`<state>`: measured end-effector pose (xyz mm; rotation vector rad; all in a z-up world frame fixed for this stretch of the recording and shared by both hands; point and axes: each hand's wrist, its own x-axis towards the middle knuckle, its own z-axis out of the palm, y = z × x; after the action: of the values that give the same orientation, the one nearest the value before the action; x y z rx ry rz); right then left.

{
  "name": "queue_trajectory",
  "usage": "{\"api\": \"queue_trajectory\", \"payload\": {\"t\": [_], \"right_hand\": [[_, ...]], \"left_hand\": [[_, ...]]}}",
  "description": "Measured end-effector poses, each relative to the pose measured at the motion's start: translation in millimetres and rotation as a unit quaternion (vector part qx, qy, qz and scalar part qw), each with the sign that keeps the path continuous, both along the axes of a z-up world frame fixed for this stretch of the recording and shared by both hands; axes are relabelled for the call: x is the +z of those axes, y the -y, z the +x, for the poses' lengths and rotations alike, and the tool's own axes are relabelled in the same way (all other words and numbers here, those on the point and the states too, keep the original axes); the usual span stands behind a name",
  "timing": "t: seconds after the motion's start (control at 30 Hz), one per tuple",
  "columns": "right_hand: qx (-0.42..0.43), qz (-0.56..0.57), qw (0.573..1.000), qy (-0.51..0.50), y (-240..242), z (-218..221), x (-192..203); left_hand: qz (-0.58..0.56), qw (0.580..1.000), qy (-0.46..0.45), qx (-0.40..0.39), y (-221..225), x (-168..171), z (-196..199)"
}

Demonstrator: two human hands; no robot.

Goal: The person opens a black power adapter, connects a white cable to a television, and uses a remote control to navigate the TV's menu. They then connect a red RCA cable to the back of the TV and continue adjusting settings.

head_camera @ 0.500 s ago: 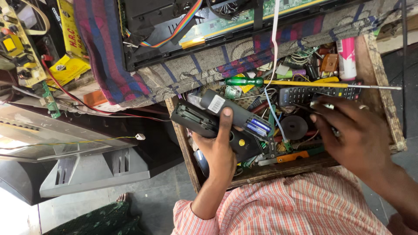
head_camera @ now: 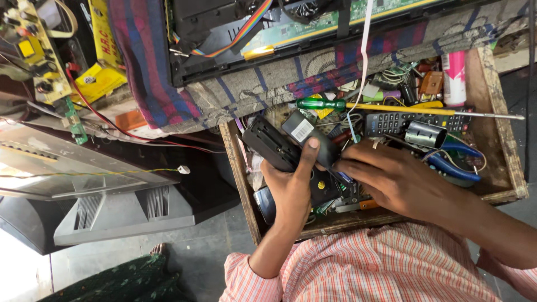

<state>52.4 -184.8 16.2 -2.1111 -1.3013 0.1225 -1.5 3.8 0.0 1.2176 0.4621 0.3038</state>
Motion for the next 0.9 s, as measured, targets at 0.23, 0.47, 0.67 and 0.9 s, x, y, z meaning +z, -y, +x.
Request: {"api": "queue_trajectory", "payload": {"t": [0.23,0.47,0.67,0.9], "right_hand": [[-0.005,-0.084,0.992,-0.097,-10,-2,11],[-0.113,0.181,0.894,-0.394,5,3,-1],[0.02,-0.036,0.981,-0.19,22,8,-7],[0.278,-0.284,0.909,0.127,11,2,18]], "left_hand": [[0.013,0.999,-0.016,-0.025,3,-6,-1],[0.016,1.0,-0.02,-0.011,-12,-1,4],[0.013,0.999,-0.038,-0.024,-20,9,7],[0.006,0.996,-0.057,-0.07,-15,11,1]]}}
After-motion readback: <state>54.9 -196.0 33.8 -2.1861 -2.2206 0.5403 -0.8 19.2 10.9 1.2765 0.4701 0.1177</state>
